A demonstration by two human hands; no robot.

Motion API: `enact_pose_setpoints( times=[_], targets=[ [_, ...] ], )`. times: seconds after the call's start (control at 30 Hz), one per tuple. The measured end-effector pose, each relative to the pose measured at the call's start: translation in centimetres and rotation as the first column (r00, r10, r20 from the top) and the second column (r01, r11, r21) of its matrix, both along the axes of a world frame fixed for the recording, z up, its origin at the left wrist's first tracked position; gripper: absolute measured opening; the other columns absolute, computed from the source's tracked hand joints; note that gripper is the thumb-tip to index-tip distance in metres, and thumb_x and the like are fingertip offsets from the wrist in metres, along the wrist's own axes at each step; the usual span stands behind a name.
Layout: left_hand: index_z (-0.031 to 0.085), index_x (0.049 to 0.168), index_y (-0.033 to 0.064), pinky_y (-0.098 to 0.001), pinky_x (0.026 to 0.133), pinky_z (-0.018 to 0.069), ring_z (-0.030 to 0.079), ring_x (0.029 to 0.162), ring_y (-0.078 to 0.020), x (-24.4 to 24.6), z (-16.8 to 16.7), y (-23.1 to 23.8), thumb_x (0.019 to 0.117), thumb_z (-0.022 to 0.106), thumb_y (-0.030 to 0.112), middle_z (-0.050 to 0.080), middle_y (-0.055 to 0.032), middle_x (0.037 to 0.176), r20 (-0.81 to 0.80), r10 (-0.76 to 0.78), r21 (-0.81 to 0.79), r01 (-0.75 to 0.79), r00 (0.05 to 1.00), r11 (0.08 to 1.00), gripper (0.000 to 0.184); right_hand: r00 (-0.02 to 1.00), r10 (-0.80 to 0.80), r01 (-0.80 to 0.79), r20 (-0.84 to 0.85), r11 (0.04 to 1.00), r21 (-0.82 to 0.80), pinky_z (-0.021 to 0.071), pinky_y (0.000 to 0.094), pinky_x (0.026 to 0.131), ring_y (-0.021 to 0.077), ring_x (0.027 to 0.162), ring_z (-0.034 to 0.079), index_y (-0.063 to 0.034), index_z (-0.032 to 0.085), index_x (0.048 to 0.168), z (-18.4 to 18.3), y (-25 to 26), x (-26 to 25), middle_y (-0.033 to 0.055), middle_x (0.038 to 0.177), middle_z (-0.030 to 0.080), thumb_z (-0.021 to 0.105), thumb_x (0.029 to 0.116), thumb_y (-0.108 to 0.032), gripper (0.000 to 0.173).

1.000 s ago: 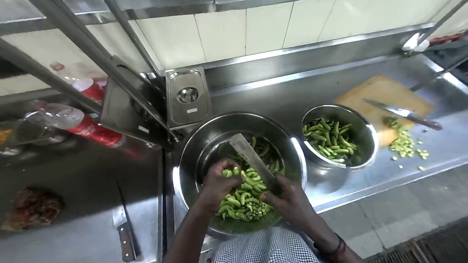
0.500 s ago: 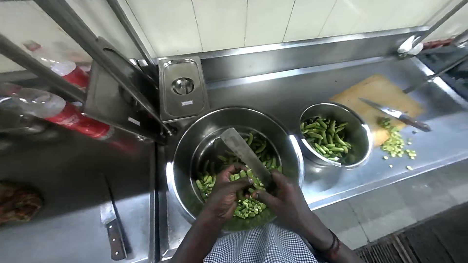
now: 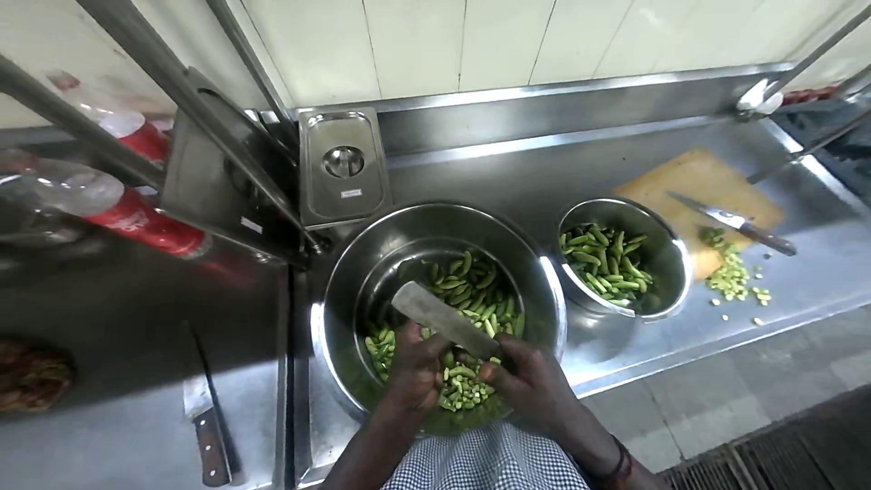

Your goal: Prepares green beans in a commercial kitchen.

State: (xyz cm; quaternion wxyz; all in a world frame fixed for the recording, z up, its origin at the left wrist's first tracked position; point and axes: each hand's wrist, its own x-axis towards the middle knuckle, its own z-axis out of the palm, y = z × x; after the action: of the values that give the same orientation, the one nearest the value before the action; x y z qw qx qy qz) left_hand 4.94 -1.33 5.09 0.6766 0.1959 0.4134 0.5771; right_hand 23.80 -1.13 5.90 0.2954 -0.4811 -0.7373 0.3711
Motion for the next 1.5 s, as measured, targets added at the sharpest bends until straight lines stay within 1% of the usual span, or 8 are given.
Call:
enact_pose_setpoints(
  times=[0.1,0.3,0.63,0.77,0.97,1.13,1.3,1.5],
  targets=[
    [0.068,0.106,0.0129,-0.0305,0.058,0.0558,0.062,0.068,-0.0164,-0.2,0.8,0.1,0.0868,0.068,-0.003,0.067,-0.0113,0.1,-0.063,-0.006,0.038,0.009,0.998,0.999,0.025,0.997,-0.072,0.073,-0.024,0.996,0.044,0.0426,0.0311,0.045,0.0089,0.048,0.046,-0.0178,0.058,0.082,0.2,0.5,0.3,-0.0043,0.058,0.044,0.034,0.1028,-0.067,0.059],
    [0.073,0.103,0.0115,-0.0283,0.057,0.0554,0.062,0.066,-0.0165,-0.3,0.8,-0.1,0.0814,0.076,-0.001,0.069,-0.0132,0.098,-0.297,-0.142,0.161,0.196,0.944,0.967,0.025,0.994,-0.106,0.107,0.02,0.993,-0.058,0.0489,0.03,0.048,0.0078,0.053,0.054,-0.0175,0.065,0.097,1.3,1.0,0.3,-0.006,0.065,0.057,0.071,0.0883,-0.059,0.043],
    [0.075,0.094,0.0157,-0.0291,0.059,0.058,0.066,0.073,-0.0164,-0.4,0.9,-0.3,0.0755,0.083,0.005,0.071,-0.0048,0.094,-0.551,-0.072,0.282,0.267,0.831,0.922,0.023,0.998,-0.064,0.066,0.029,0.994,-0.089,0.0464,0.0285,0.048,0.0077,0.052,0.052,-0.0181,0.064,0.089,1.5,0.7,0.2,-0.0057,0.062,0.055,0.072,0.0883,-0.059,0.041],
    [0.076,0.096,0.0126,-0.0302,0.067,0.0613,0.07,0.078,-0.0146,0.4,1.3,-0.5,0.0696,0.082,-0.008,0.074,-0.0057,0.092,-0.484,-0.015,0.258,0.159,0.875,0.953,0.034,0.999,-0.033,0.033,-0.006,0.994,-0.104,0.0431,0.0279,0.046,0.0063,0.048,0.048,-0.0176,0.066,0.083,1.1,0.3,-0.1,-0.0068,0.058,0.051,0.066,0.0931,-0.058,0.042],
    [0.066,0.114,0.0015,-0.0352,0.059,0.0585,0.065,0.069,-0.0224,-0.1,-0.4,-0.3,0.0845,0.07,-0.007,0.069,-0.017,0.096,-0.26,0.0,0.009,0.003,0.966,1.0,0.031,0.998,-0.059,0.059,0.016,0.998,-0.035,0.05,0.0382,0.054,0.0124,0.057,0.055,-0.0146,0.066,0.09,0.8,0.0,0.0,-0.0017,0.064,0.054,0.046,0.1017,-0.062,0.053],
    [0.055,0.128,0.0032,-0.0367,0.066,0.0621,0.072,0.084,-0.0249,-1.4,-3.9,0.3,0.101,0.047,0.005,0.07,-0.018,0.107,0.098,-0.099,-0.186,0.116,0.99,0.976,0.028,0.984,-0.084,0.092,0.158,0.995,-0.044,0.0561,0.048,0.068,0.0214,0.072,0.066,-0.0125,0.067,0.109,1.2,-0.1,0.9,0.0048,0.081,0.067,0.067,0.0902,-0.063,0.054],
    [0.056,0.127,0.0031,-0.0422,0.077,0.0623,0.072,0.093,-0.0288,-0.9,-5.6,1.0,0.1069,0.046,0.016,0.069,-0.0191,0.11,0.211,-0.106,-0.301,0.168,0.972,0.939,0.025,0.956,-0.293,0.291,-0.018,0.954,-0.072,0.0558,0.0447,0.065,0.0188,0.071,0.065,-0.0113,0.065,0.111,0.4,-1.1,3.7,0.0041,0.08,0.064,0.053,0.0987,-0.063,0.054],
    [0.054,0.125,0.0005,-0.0454,0.075,0.0613,0.069,0.086,-0.0284,8.3,-0.3,6.9,0.1059,0.048,0.025,0.066,-0.0185,0.102,0.136,-0.193,-0.327,0.228,0.972,0.917,0.031,0.805,-0.537,0.548,-0.251,0.836,-0.032,0.0559,0.035,0.062,0.0108,0.066,0.062,-0.0112,0.067,0.109,-0.2,-2.4,8.1,-0.0011,0.077,0.064,0.052,0.1018,-0.057,0.049]
  ],
)
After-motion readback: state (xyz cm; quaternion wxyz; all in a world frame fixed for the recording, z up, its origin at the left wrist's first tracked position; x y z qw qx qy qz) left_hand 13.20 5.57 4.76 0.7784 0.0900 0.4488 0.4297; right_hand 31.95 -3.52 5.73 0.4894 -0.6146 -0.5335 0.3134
